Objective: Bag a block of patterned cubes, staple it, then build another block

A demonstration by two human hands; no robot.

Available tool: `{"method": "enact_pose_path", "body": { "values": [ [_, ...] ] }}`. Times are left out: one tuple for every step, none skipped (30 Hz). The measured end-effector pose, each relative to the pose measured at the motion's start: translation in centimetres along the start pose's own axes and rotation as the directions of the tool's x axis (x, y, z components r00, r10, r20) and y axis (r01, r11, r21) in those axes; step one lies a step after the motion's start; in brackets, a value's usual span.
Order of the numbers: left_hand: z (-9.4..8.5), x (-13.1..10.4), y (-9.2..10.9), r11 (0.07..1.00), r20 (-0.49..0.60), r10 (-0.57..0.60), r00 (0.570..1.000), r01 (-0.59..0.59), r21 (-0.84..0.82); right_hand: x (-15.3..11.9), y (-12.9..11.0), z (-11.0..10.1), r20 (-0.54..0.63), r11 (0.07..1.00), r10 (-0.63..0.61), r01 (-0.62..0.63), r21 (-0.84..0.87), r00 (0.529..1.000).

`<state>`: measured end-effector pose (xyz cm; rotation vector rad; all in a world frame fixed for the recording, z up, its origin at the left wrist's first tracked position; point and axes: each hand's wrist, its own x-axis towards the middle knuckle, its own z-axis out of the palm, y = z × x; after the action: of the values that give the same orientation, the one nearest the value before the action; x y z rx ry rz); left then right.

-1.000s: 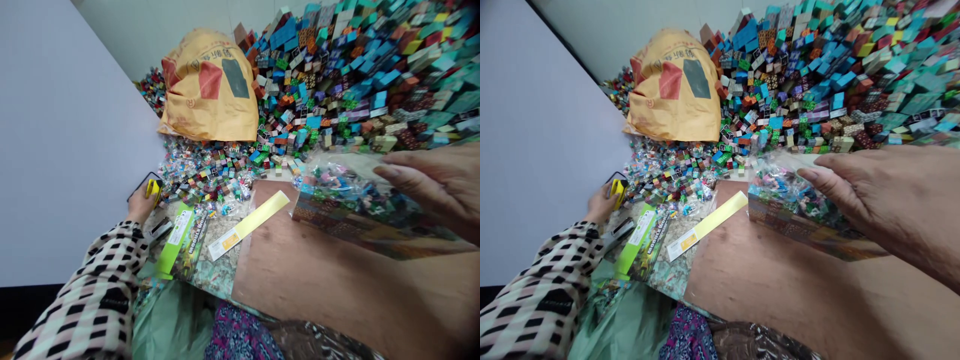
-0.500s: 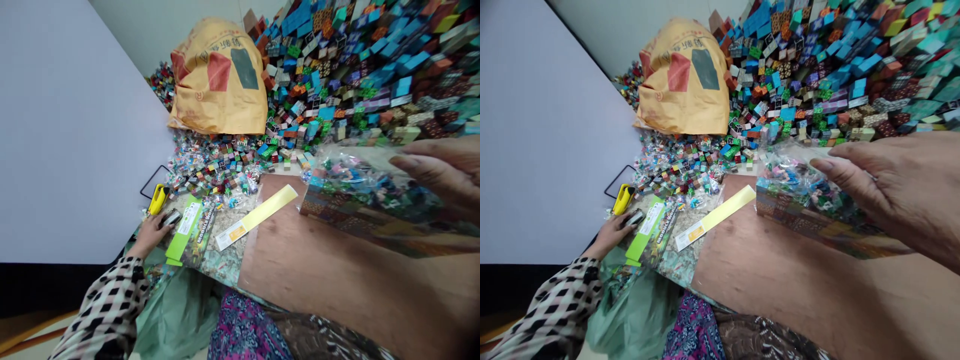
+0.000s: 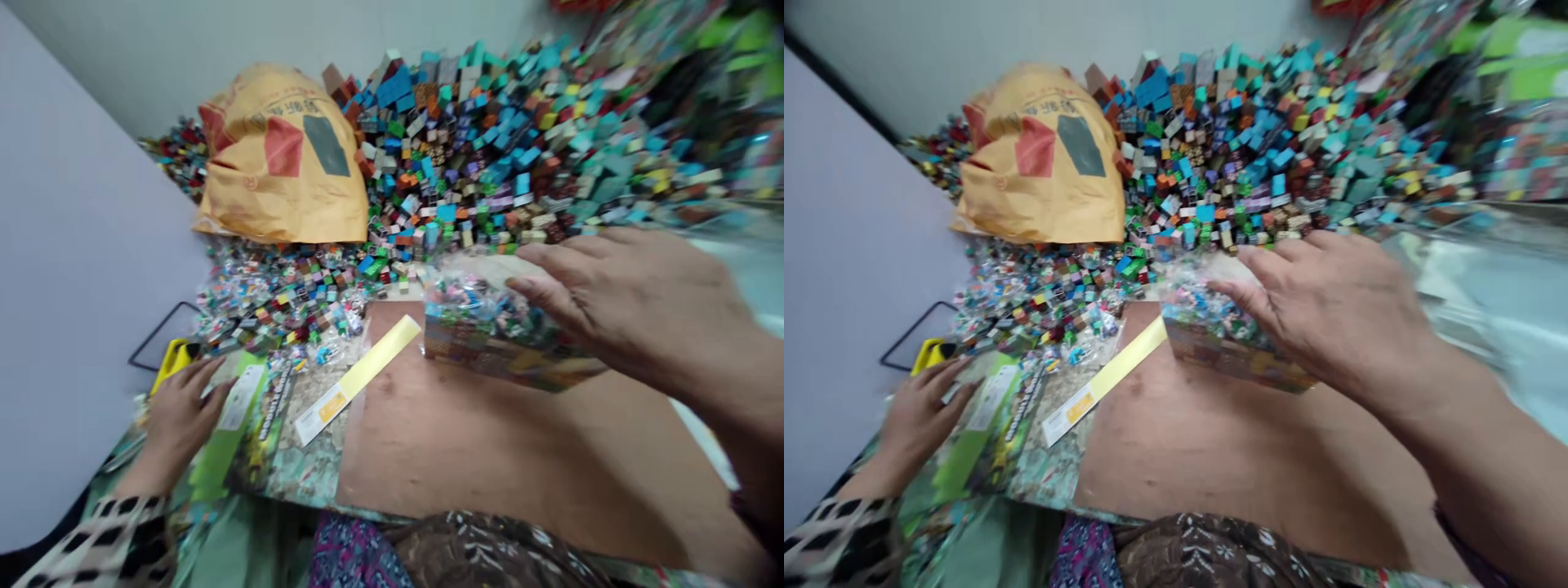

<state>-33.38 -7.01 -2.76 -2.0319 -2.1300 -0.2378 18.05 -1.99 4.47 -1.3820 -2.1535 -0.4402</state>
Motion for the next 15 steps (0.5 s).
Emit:
{"method": "enact_pose_path", "body": {
  "values": [
    [-0.4, 0.7, 2.0, 0.994, -0.051, 0.074, 0.996, -0.078, -0.078, 0.1, 0.0, -0.7, 0.026, 0.997, -0.038, 0.040, -0.065, 0.999],
    [-0.8, 1.3, 4.2, 0.978, -0.097, 0.107, 0.990, -0.122, -0.168, 0.1, 0.2, -1.5, 0.027, 0.992, -0.059, 0.062, -0.113, 0.998],
    [-1.1, 2.0, 6.4, 0.949, -0.085, 0.132, 0.988, -0.151, -0.277, 0.0, 0.6, -2.2, -0.015, 0.990, -0.056, 0.053, -0.133, 0.998],
    [-1.5, 2.6, 8.7, 0.908, -0.058, 0.151, 0.987, -0.162, -0.387, -0.4, 1.2, -2.9, -0.103, 0.993, -0.025, 0.013, -0.115, 0.994],
    [-1.8, 3.2, 11.0, 0.848, -0.022, 0.170, 0.985, -0.157, -0.507, -0.9, 1.9, -3.5, -0.199, 0.998, 0.020, -0.033, -0.062, 0.980],
    [-2.0, 3.8, 13.2, 0.769, 0.007, 0.190, 0.982, -0.144, -0.623, -1.7, 2.6, -3.8, -0.288, 0.997, 0.078, -0.073, 0.026, 0.954],
    [-2.1, 4.4, 15.4, 0.674, 0.038, 0.201, 0.979, -0.110, -0.731, -2.6, 3.3, -3.9, -0.349, 0.984, 0.149, -0.105, 0.142, 0.925],
    [-2.2, 5.1, 17.5, 0.562, 0.058, 0.205, 0.977, -0.069, -0.824, -3.7, 3.9, -3.6, -0.370, 0.951, 0.231, -0.128, 0.282, 0.900],
    [-2.2, 5.9, 19.5, 0.443, 0.075, 0.250, 0.965, -0.045, -0.895, -4.9, 4.4, -3.0, -0.354, 0.888, 0.317, -0.145, 0.436, 0.880],
    [-2.1, 6.6, 21.4, 0.320, 0.051, 0.295, 0.954, -0.048, -0.946, -6.1, 4.7, -2.2, -0.264, 0.803, 0.393, -0.188, 0.566, 0.881],
    [-2.0, 7.4, 23.2, 0.220, 0.023, 0.328, 0.944, -0.053, -0.974, -7.2, 4.8, -1.1, -0.151, 0.703, 0.451, -0.245, 0.668, 0.880],
    [-1.8, 8.0, 24.8, 0.144, 0.016, 0.354, 0.935, -0.037, -0.989, -8.2, 4.7, 0.1, -0.061, 0.602, 0.506, -0.301, 0.740, 0.861],
    [-1.6, 8.6, 26.3, 0.079, 0.021, 0.372, 0.928, -0.009, -0.997, -9.0, 4.4, 1.2, 0.050, 0.512, 0.530, -0.367, 0.777, 0.846],
    [-1.4, 9.0, 27.7, 0.030, 0.038, 0.378, 0.925, 0.029, -0.999, -9.7, 3.9, 2.3, 0.121, 0.434, 0.553, -0.409, 0.803, 0.824],
    [-1.1, 9.4, 28.8, -0.011, 0.066, 0.372, 0.926, 0.076, -0.997, -10.0, 3.4, 3.1, 0.186, 0.360, 0.558, -0.438, 0.824, 0.809]
  ]
}}
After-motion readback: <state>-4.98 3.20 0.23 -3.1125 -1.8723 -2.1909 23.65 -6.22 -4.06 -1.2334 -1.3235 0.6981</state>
